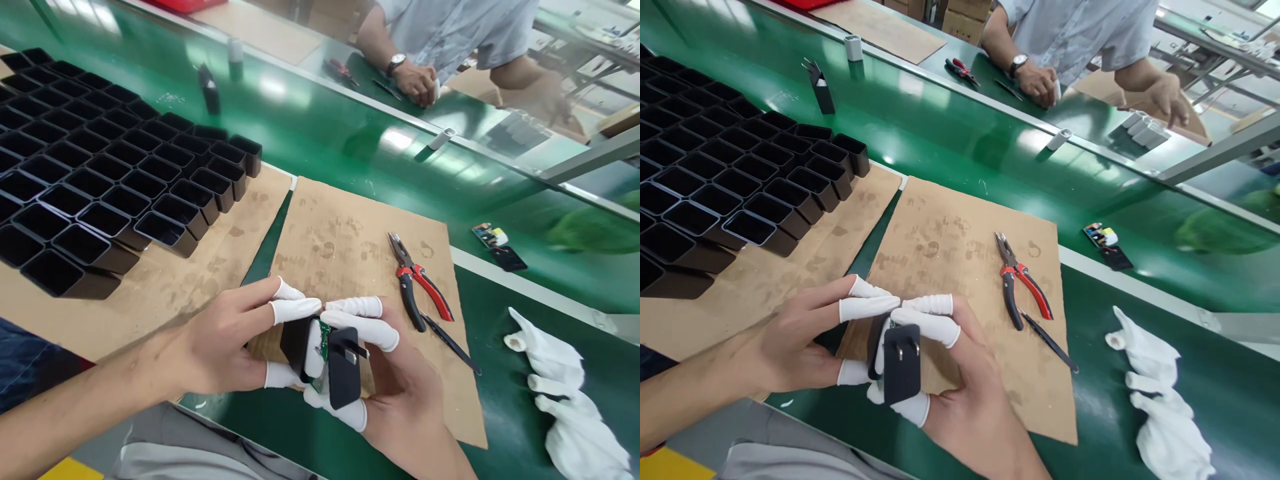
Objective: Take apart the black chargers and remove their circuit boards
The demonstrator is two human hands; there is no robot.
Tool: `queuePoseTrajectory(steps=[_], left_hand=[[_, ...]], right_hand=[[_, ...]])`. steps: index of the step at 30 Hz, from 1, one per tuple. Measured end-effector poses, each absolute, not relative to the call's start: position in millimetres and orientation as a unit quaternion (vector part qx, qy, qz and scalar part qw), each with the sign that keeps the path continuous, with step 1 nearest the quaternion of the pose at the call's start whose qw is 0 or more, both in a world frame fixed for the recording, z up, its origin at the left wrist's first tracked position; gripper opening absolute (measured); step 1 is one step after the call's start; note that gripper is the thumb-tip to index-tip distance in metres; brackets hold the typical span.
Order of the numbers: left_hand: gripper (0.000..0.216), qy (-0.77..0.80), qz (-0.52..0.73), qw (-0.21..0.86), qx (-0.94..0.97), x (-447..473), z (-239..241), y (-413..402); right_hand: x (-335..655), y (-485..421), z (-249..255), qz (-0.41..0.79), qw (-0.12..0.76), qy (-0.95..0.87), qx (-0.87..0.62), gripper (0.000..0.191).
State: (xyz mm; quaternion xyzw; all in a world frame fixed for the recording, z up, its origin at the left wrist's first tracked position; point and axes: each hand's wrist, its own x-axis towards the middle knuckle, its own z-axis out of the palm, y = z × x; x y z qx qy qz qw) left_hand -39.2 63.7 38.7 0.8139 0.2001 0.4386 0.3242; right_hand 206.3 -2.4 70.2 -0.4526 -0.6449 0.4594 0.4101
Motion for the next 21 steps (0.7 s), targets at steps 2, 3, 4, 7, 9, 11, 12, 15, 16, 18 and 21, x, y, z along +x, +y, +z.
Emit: queuePoseTrajectory(steps=[2, 3, 4, 7, 9, 11, 12, 15, 16, 18, 21], left_hand=[[0.07, 0.203, 0.441, 0.324, 0.812, -39.0, 36.5, 62.7], [0.068, 0.207, 0.44, 0.325, 0.811, -38.9, 35.5, 61.9], [0.067, 0.213, 0.437, 0.331, 0.809, -38.7, 34.8, 61.1], [0.065, 0.243, 0.412, 0.371, 0.796, -37.2, 35.0, 59.3], [0.063, 0.258, 0.395, 0.403, 0.784, -35.6, 36.5, 59.3], [0.062, 0.262, 0.389, 0.428, 0.773, -34.0, 38.3, 60.4], [0.062, 0.26, 0.388, 0.438, 0.768, -33.5, 39.1, 61.1], [0.061, 0.246, 0.385, 0.448, 0.768, -32.8, 40.6, 62.8], [0.061, 0.242, 0.382, 0.447, 0.772, -32.8, 40.6, 63.0], [0.061, 0.239, 0.378, 0.447, 0.775, -32.7, 39.8, 62.4], [0.062, 0.24, 0.382, 0.464, 0.763, -32.2, 36.6, 60.2]], right_hand=[[204.5, -2.1, 69.8, 0.453, 0.407, -0.648, -0.457, 0.073], [203.9, -1.8, 69.4, 0.448, 0.406, -0.651, -0.459, 0.073], [203.4, -1.5, 68.8, 0.441, 0.406, -0.655, -0.46, 0.074], [202.9, -1.0, 66.9, 0.407, 0.416, -0.676, -0.452, 0.079], [202.6, -1.5, 66.1, 0.378, 0.426, -0.69, -0.446, 0.083], [201.7, -2.6, 65.9, 0.363, 0.437, -0.69, -0.449, 0.084], [200.9, -3.2, 66.1, 0.36, 0.443, -0.683, -0.456, 0.085], [197.9, -3.7, 66.9, 0.354, 0.46, -0.666, -0.469, 0.092], [197.1, -3.4, 67.1, 0.35, 0.463, -0.668, -0.465, 0.092], [196.0, -2.1, 67.1, 0.346, 0.469, -0.677, -0.45, 0.082], [196.0, -0.4, 66.5, 0.362, 0.477, -0.658, -0.457, 0.054]])
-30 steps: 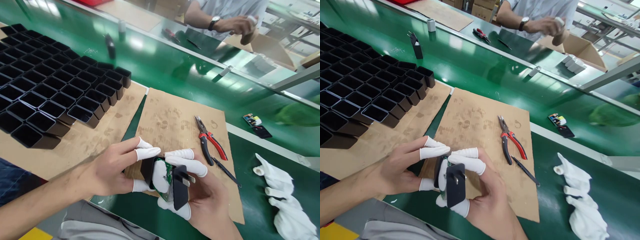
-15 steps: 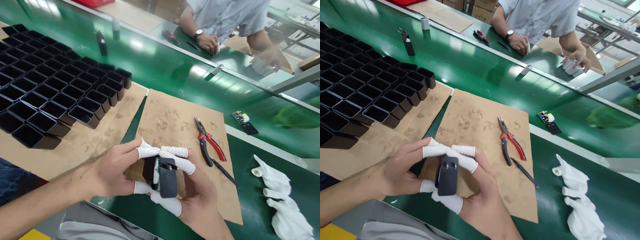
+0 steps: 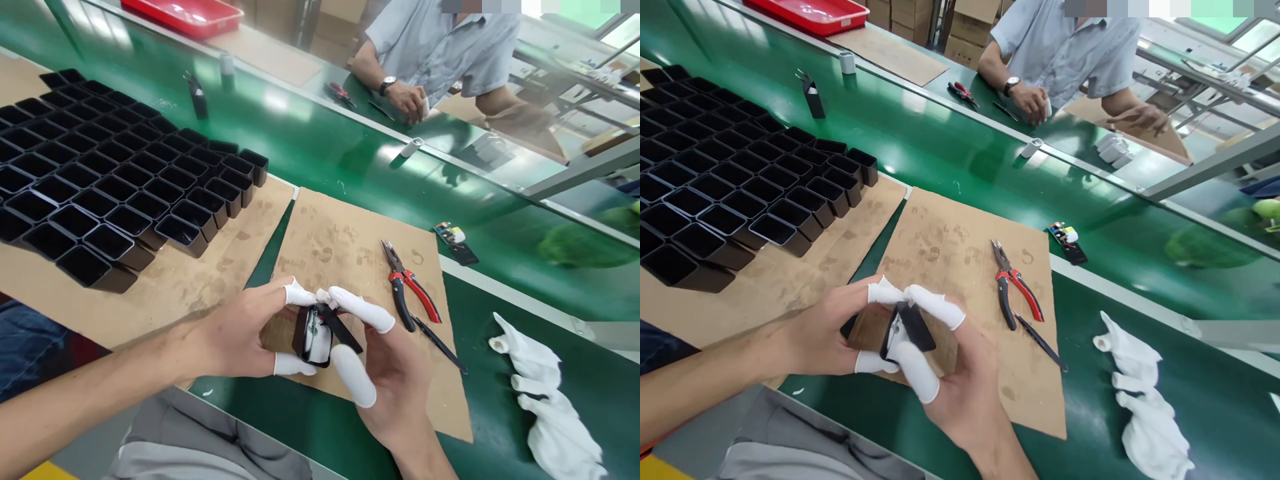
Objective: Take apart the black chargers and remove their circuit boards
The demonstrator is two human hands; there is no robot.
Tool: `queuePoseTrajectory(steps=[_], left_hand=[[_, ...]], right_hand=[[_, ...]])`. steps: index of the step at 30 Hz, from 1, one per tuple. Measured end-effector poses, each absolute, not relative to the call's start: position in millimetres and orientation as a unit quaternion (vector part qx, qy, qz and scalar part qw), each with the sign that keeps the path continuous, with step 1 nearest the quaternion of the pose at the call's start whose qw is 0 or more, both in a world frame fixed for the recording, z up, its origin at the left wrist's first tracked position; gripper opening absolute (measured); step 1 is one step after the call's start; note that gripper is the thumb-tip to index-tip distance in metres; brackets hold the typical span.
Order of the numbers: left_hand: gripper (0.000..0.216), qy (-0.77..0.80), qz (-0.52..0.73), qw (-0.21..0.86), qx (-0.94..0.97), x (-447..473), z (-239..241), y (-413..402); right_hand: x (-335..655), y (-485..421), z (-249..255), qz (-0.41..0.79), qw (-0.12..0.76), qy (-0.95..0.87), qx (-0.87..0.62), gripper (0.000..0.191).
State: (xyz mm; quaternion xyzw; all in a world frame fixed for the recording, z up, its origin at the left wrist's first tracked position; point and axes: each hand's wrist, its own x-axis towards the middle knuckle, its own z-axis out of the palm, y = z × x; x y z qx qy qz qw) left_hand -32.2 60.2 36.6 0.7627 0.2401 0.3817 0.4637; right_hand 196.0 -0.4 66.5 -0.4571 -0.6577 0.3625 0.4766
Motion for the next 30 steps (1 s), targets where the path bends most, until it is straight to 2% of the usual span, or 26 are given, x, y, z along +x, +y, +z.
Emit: queuePoseTrajectory(steps=[4, 9, 14, 21, 24, 28, 30], left_hand=[[0.061, 0.236, 0.392, 0.501, 0.735, -30.6, 32.3, 57.6], [0.056, 0.228, 0.4, 0.508, 0.728, -29.1, 32.3, 57.9], [0.053, 0.229, 0.409, 0.479, 0.742, -29.0, 33.5, 59.3], [0.05, 0.227, 0.423, 0.412, 0.775, -29.9, 35.2, 61.3], [0.052, 0.224, 0.421, 0.404, 0.781, -30.6, 33.6, 62.2], [0.055, 0.215, 0.429, 0.395, 0.783, -31.9, 31.2, 62.5], [0.053, 0.219, 0.425, 0.39, 0.787, -32.7, 31.6, 62.4]], right_hand=[[196.4, 0.4, 65.8, 0.383, 0.482, -0.626, -0.479, 0.035], [195.6, 0.3, 65.6, 0.368, 0.476, -0.632, -0.488, 0.034], [197.5, 2.3, 67.8, 0.371, 0.467, -0.64, -0.485, 0.042], [198.1, 5.1, 67.9, 0.432, 0.455, -0.621, -0.471, 0.028], [198.2, 4.3, 69.3, 0.431, 0.437, -0.64, -0.461, 0.036], [197.3, 4.6, 72.9, 0.426, 0.412, -0.659, -0.464, 0.061], [196.0, 5.6, 73.2, 0.425, 0.4, -0.663, -0.468, 0.062]])
